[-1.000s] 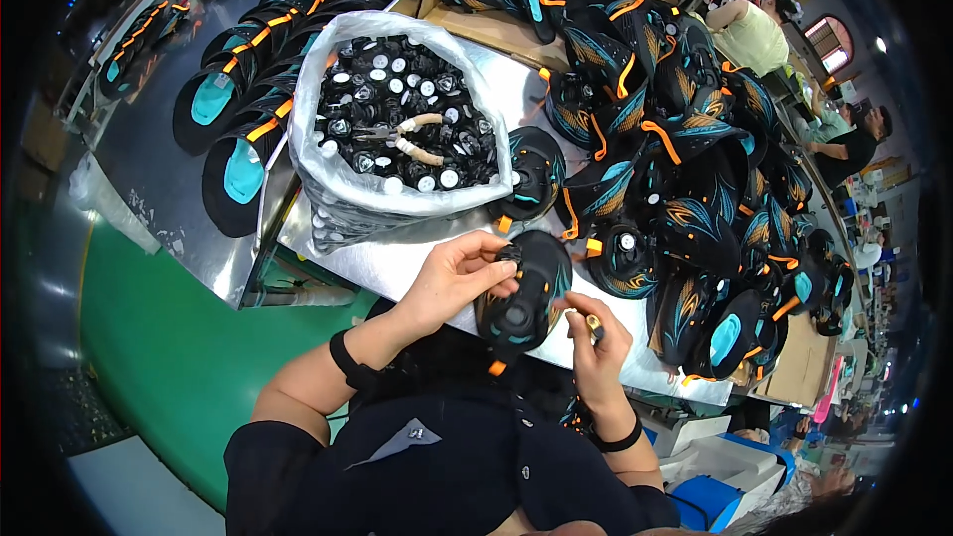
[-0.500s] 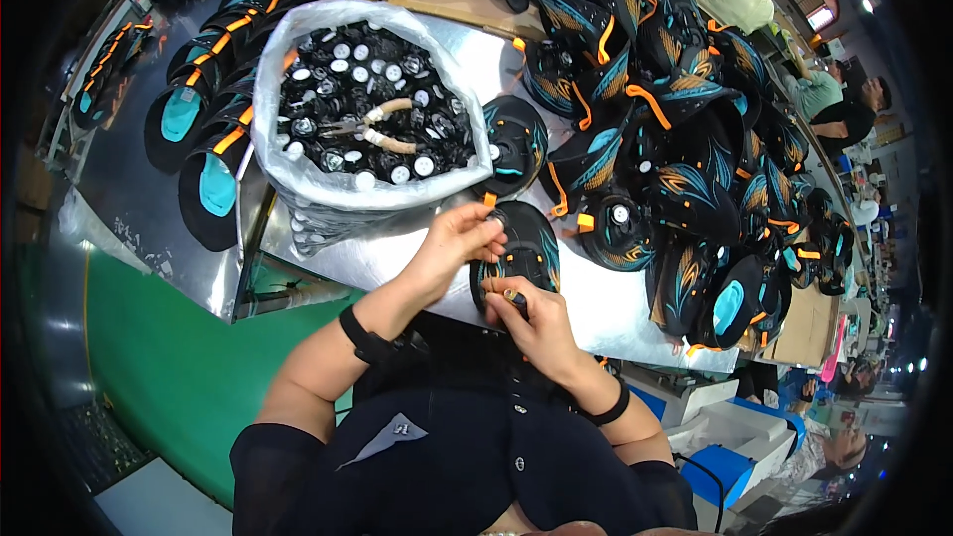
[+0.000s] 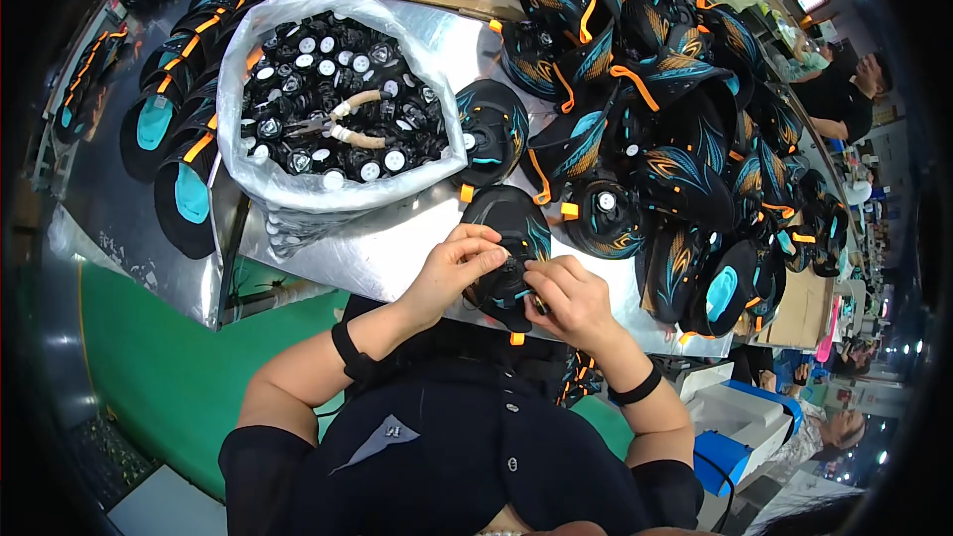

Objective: The worker attaches small plastic components to the outer shells of athletic-style footwear at an assembly bench.

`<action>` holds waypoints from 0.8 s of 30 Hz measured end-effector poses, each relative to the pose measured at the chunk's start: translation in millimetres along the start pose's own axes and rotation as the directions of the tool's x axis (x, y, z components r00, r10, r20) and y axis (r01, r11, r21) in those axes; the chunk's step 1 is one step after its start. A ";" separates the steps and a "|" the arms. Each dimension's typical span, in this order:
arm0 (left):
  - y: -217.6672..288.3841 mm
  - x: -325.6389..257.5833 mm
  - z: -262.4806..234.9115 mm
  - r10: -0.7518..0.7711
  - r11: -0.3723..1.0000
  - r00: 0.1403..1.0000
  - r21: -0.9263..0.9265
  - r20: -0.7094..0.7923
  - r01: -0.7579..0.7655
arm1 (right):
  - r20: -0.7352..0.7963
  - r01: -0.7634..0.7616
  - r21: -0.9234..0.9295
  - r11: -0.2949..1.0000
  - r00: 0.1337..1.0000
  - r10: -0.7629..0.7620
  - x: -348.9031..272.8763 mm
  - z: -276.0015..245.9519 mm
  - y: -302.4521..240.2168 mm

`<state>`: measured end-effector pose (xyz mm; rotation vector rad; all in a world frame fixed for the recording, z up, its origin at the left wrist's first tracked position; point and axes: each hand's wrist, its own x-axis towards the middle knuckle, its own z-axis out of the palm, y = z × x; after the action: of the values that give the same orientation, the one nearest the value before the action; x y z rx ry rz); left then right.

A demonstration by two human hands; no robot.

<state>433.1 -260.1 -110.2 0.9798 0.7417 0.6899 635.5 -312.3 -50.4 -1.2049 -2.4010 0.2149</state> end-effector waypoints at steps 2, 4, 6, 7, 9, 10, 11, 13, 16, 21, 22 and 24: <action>1.3 -0.7 1.8 -0.029 0.998 0.999 -0.063 -0.038 0.027 | -0.074 -0.082 0.035 0.996 0.994 0.085 4.5 3.5 -3.4; 0.6 -3.8 4.9 -0.036 0.999 0.999 -0.017 -0.017 0.036 | -0.078 -0.108 0.028 0.994 0.991 0.110 1.3 8.8 -6.2; -1.1 -4.9 6.9 -0.019 0.998 0.999 0.064 -0.034 0.021 | -0.086 -0.134 0.017 0.991 0.987 0.135 -2.8 18.1 -6.2; -1.5 -4.2 8.1 0.005 0.989 0.999 0.146 -0.048 0.002 | -0.162 -0.130 0.010 0.991 0.978 0.130 -5.2 25.8 -5.1; -6.4 -0.9 11.7 0.210 0.910 0.976 0.377 -0.064 -0.171 | -0.238 -0.128 0.007 0.992 0.963 0.126 -7.5 36.2 -5.4; -7.4 -0.1 13.0 0.406 0.748 0.913 0.586 -0.032 -0.312 | -0.291 -0.134 0.014 0.991 0.948 0.133 -7.9 40.0 -6.4; -6.1 1.2 12.5 0.404 0.747 0.914 0.589 -0.032 -0.309 | -0.343 -0.141 0.022 0.990 0.929 0.140 -8.8 42.5 -6.4; 6.2 6.1 10.8 0.456 0.547 0.879 0.735 0.139 -0.400 | -0.363 -0.159 0.033 0.987 0.918 0.160 -11.3 45.7 -6.2; 17.0 11.0 8.5 0.340 0.521 0.922 0.779 0.186 -0.349 | -0.383 -0.169 0.027 0.985 0.909 0.166 -15.8 48.9 -2.9; 26.2 6.7 2.4 0.471 0.252 0.782 0.788 0.408 -0.562 | -0.403 -0.261 0.090 0.961 0.873 0.274 -2.3 38.8 -10.1; 29.2 2.7 2.3 0.529 0.121 0.719 0.799 0.450 -0.589 | -0.344 -0.227 0.075 0.971 0.908 0.239 0.2 36.6 -10.0; 25.7 -2.9 3.2 0.452 0.067 0.748 0.817 0.487 -0.572 | -0.265 -0.194 0.076 0.978 0.942 0.208 0.6 39.0 -10.7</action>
<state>429.6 -253.8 -85.1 2.5487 0.6624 0.7724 609.8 -316.1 -81.4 -1.3618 -2.0277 0.1581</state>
